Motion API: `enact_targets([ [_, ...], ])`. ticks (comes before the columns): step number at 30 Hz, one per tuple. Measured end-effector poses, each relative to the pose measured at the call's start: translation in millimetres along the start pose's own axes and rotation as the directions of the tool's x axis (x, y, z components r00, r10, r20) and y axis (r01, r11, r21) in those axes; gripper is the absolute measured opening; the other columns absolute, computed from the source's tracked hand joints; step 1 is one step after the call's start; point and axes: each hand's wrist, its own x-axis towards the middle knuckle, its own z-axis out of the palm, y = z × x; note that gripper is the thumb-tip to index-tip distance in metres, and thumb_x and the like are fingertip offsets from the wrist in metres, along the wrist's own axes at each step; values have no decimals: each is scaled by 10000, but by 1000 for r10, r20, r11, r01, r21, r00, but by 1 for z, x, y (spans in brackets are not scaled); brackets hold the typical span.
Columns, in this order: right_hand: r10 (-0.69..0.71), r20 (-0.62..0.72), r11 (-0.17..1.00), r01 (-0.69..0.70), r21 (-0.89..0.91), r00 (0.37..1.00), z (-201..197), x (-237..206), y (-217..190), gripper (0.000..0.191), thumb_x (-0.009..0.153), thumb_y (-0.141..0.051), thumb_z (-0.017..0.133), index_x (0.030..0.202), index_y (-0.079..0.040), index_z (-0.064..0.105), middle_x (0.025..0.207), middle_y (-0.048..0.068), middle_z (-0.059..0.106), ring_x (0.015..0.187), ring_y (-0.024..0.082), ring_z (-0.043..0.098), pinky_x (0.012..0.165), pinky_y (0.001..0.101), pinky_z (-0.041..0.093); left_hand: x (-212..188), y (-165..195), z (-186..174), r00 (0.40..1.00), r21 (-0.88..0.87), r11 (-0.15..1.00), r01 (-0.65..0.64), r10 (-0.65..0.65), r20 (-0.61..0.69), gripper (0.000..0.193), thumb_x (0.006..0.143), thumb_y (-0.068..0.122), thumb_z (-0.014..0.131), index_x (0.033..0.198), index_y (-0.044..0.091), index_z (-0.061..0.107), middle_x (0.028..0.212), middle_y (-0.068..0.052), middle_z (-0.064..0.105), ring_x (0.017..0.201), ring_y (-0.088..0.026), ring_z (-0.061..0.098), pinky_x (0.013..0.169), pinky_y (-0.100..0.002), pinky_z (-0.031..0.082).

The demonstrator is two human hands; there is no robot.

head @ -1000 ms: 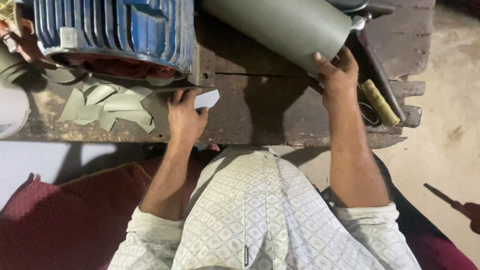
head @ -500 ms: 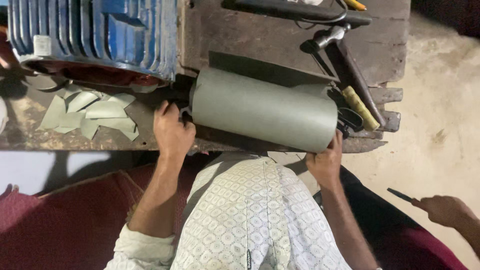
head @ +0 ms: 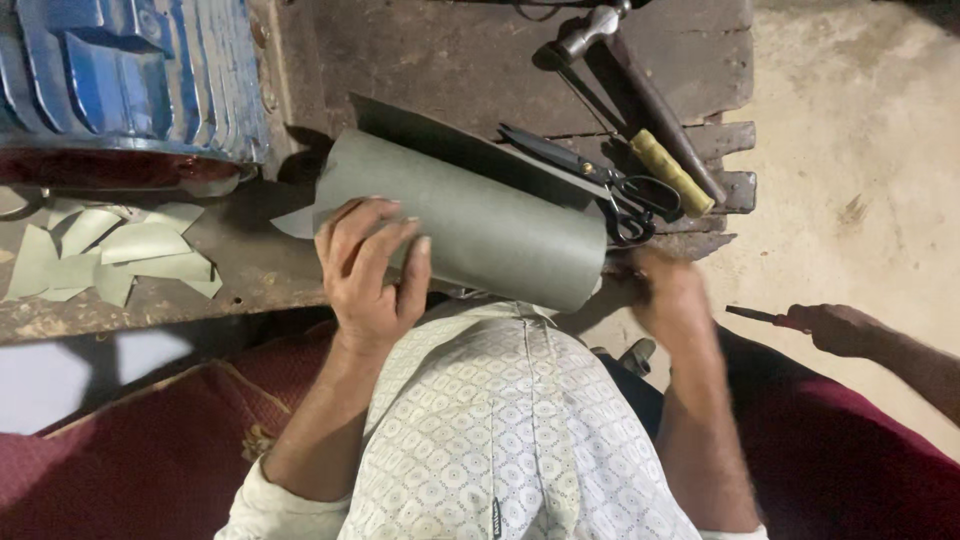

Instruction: The person uses a knife to cut a piece of gray material on a workbench, then uses scissors to trim the edges of the cut piece. The person also handles a roll of gray material and a template.

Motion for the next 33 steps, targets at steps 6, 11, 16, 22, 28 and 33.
enact_targets([
  [6,-27,-276,985,73,157,961,-54,24,-14,266,955,-119,855,1191,-56,749,1240,109,752,1132,225,718,946,384,607,-41,-66,-43,893,270,856,441,-449,-36,349,867,-37,660,1206,50,659,1263,-138,648,1221,-371,577,1087,-476,459],
  [11,-309,-227,948,319,4,923,-53,91,-52,357,918,-197,906,1180,-34,728,1335,154,702,1188,295,693,977,399,589,-53,-104,-64,911,310,888,339,-392,127,492,835,102,835,1266,-5,622,1289,-235,589,1213,-450,534,1033,-522,444],
  [16,-259,19,965,258,55,966,-36,134,-93,548,844,-226,882,1311,-11,693,1268,201,680,1080,376,677,877,460,547,-42,-118,-59,854,437,821,367,-484,193,597,734,186,884,1221,-33,618,1271,-275,583,1146,-474,531,980,-535,457],
  [22,-161,-6,987,161,2,987,0,115,-121,379,976,-236,789,1302,-62,705,1218,204,730,1074,360,719,957,438,568,-35,-140,-57,618,489,696,525,-707,344,593,766,138,793,1296,-40,598,1256,-281,602,1134,-483,579,983,-524,492],
  [28,32,92,999,-29,-31,995,40,78,-111,427,861,-88,690,1287,-66,679,1107,237,728,1009,407,691,869,469,552,-37,-153,-60,786,521,816,249,-485,384,396,620,37,737,993,-68,655,1324,-316,582,1128,-498,590,967,-499,526],
  [33,69,30,997,-68,-36,997,68,51,-102,541,861,62,526,1362,-77,673,1083,272,711,974,422,704,863,490,568,-31,-167,-56,745,447,839,312,-508,433,631,673,34,717,1272,-119,590,1179,-333,636,1039,-478,630,909,-506,547],
])
